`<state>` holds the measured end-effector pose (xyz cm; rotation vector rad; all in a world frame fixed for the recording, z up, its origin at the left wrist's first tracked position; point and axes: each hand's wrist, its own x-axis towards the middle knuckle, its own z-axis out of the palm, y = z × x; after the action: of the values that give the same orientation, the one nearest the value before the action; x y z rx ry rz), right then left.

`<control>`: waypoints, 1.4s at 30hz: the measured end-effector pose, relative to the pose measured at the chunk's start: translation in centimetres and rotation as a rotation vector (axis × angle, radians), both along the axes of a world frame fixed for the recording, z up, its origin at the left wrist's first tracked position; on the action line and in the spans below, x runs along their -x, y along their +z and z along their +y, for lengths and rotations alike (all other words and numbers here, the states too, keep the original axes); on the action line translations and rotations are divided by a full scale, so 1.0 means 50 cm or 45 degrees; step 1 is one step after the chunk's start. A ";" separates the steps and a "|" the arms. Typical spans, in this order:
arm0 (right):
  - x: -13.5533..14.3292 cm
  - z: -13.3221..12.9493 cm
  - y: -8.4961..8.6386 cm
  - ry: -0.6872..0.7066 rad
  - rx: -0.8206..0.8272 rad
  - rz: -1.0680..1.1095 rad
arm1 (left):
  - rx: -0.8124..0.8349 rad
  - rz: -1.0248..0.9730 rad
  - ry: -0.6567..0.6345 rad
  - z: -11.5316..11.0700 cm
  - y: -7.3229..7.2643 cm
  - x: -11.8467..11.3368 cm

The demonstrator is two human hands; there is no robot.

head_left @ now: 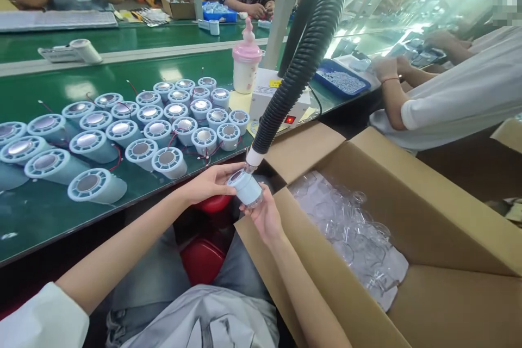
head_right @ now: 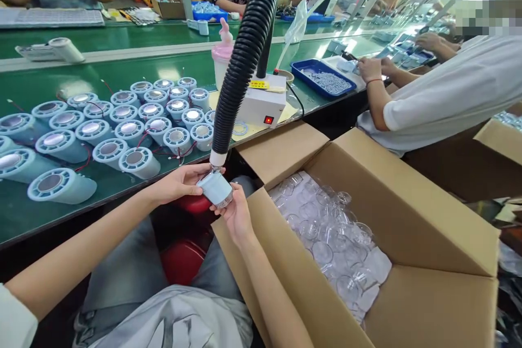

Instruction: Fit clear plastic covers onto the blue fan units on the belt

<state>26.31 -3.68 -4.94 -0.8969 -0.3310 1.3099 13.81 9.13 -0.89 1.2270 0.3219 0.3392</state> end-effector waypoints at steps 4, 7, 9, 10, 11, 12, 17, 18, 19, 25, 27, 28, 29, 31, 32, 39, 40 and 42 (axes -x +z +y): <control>0.001 0.012 -0.001 0.034 -0.040 0.059 | -0.078 0.029 0.012 0.008 0.008 0.010; 0.001 0.016 -0.003 0.042 -0.057 0.087 | -0.121 0.049 0.010 0.012 0.010 0.013; 0.000 0.016 -0.004 0.048 -0.061 0.091 | -0.123 0.030 0.013 0.013 0.009 0.014; -0.001 0.016 -0.005 0.052 -0.062 0.091 | -0.119 0.015 0.016 0.013 0.008 0.015; -0.001 0.015 -0.005 0.056 -0.062 0.090 | -0.112 0.004 0.020 0.013 0.007 0.016; -0.002 0.015 -0.005 0.062 -0.063 0.089 | -0.104 -0.004 0.026 0.012 0.006 0.018; 0.000 0.017 -0.005 0.085 -0.073 0.097 | -0.068 -0.007 0.034 0.014 0.007 0.026; 0.002 0.019 -0.005 0.086 -0.076 0.103 | -0.073 -0.006 0.023 0.016 0.008 0.026; 0.004 0.020 -0.005 0.084 -0.080 0.112 | -0.085 -0.001 0.007 0.019 0.010 0.025; 0.022 0.022 -0.007 0.028 -0.105 0.159 | -0.168 0.067 -0.087 0.031 0.030 0.012; 0.026 0.022 -0.008 0.023 -0.107 0.163 | -0.156 0.069 -0.093 0.031 0.034 0.009; 0.026 0.022 -0.008 0.023 -0.108 0.163 | -0.155 0.077 -0.093 0.030 0.034 0.009; 0.027 0.023 -0.009 0.025 -0.109 0.161 | -0.159 0.087 -0.092 0.030 0.034 0.009; 0.026 0.023 -0.008 0.029 -0.112 0.152 | -0.164 0.096 -0.102 0.028 0.034 0.012; 0.025 0.023 -0.007 0.031 -0.113 0.145 | -0.162 0.089 -0.109 0.027 0.033 0.014; 0.023 0.003 0.016 0.063 -0.121 0.075 | -0.152 -0.013 -0.106 0.013 0.045 0.041; 0.024 0.000 0.020 0.070 -0.120 0.072 | -0.158 -0.019 -0.110 0.011 0.047 0.044; 0.026 -0.003 0.025 0.079 -0.116 0.078 | -0.161 -0.026 -0.121 0.008 0.049 0.049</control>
<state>24.99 -3.82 -3.70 -0.7737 -0.3703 1.3656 11.36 9.54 1.57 1.3573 0.2264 0.2930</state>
